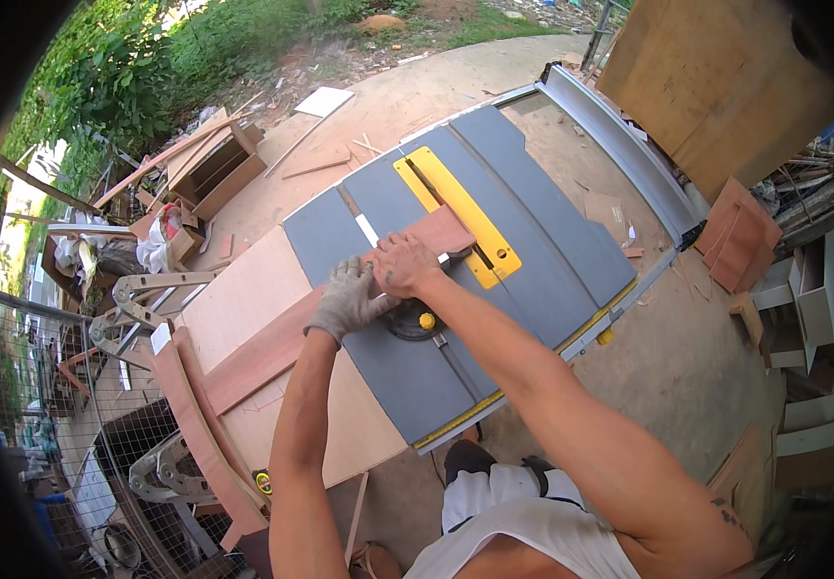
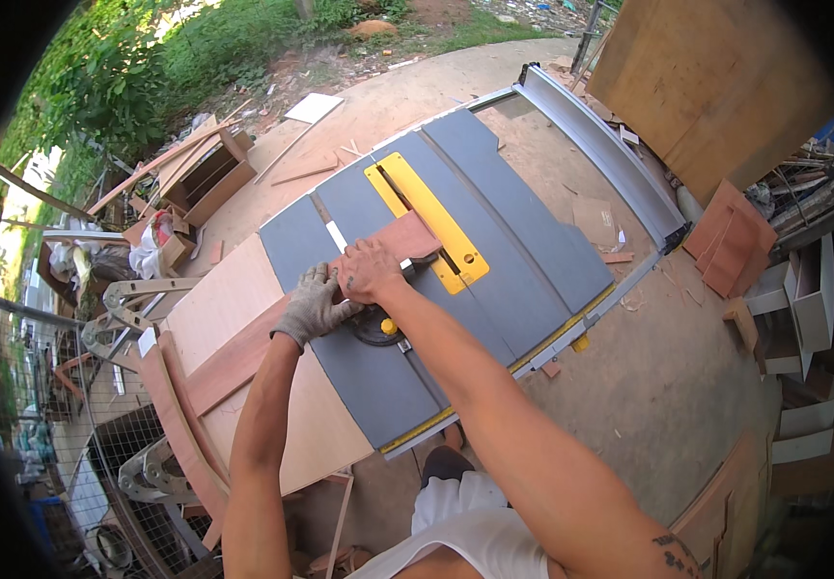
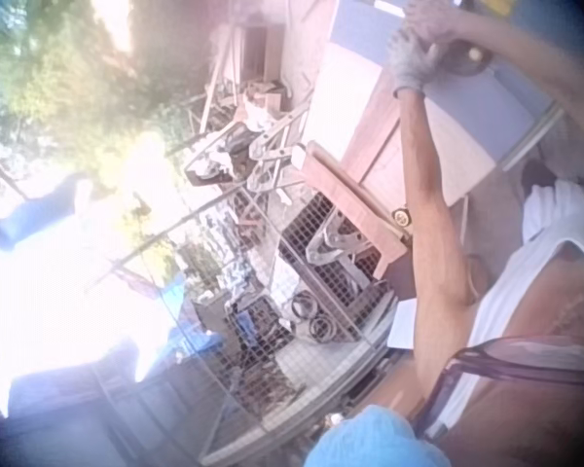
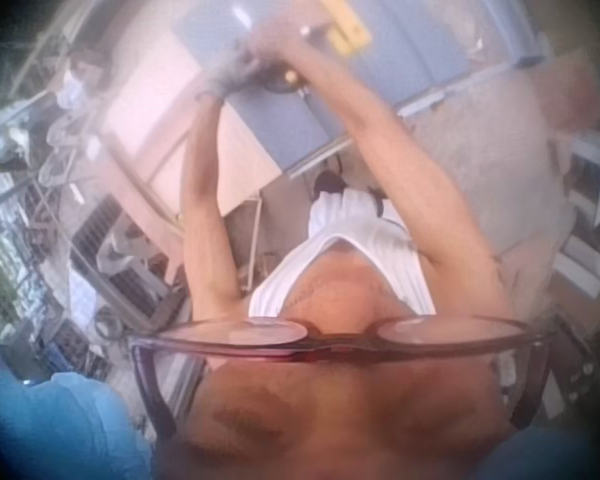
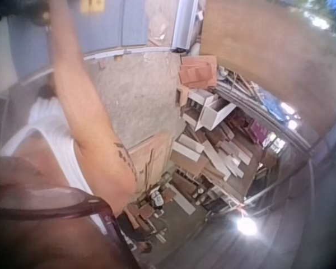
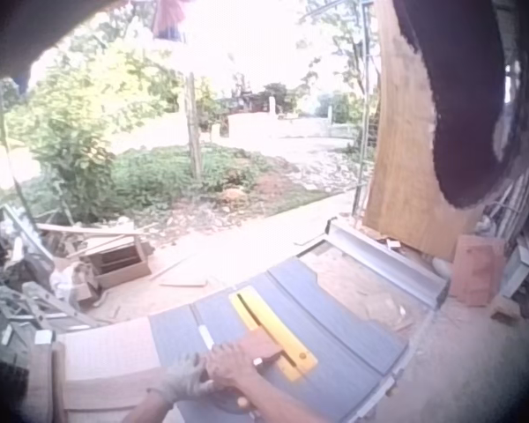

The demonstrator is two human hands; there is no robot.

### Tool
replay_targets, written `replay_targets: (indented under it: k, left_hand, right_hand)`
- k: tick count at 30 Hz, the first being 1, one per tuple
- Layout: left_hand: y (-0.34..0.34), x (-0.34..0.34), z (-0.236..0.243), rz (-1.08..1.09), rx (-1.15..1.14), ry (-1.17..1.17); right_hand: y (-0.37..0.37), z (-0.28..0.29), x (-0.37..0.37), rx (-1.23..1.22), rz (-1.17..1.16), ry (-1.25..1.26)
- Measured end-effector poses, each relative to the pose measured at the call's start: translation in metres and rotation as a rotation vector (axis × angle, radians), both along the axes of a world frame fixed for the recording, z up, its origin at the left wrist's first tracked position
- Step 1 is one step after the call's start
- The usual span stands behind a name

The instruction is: The person measures and cuts a reddish-brown wooden plank on a table saw. They use a tape measure and a push stick to guide the wood through the blade, then stack the cut pieces on the table.

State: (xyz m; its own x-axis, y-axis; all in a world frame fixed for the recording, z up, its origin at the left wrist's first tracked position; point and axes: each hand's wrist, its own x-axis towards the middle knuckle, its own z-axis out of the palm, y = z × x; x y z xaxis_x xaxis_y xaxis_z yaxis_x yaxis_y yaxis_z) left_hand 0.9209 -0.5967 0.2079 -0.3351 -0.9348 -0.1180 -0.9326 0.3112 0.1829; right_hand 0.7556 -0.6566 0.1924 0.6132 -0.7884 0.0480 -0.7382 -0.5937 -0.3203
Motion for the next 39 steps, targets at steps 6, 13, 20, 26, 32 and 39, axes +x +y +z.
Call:
replay_targets:
  k: [6,13,20,26,32,39]
  left_hand:
    - [-0.004,-0.002,0.006,-0.008,0.042,0.044]
    - [-0.004,0.006,-0.009,-0.002,-0.053,0.059]
    - [-0.006,-0.005,0.013,0.016,0.043,0.068]
    - [-0.007,0.009,-0.003,-0.019,-0.078,0.027]
    - [-0.011,0.002,0.011,-0.002,0.005,0.059]
    - [-0.015,0.005,0.011,0.020,0.032,0.048]
  right_hand:
    - [0.001,0.005,-0.002,-0.034,-0.009,-0.030]
    - [0.000,0.010,0.000,-0.025,0.009,-0.034]
    - [-0.005,0.006,0.000,0.009,0.001,0.041]
    - [-0.006,0.010,0.006,-0.018,0.003,0.002]
    - [-0.012,0.006,0.005,0.024,0.005,0.025]
    - [-0.015,0.008,0.006,0.032,0.006,0.022]
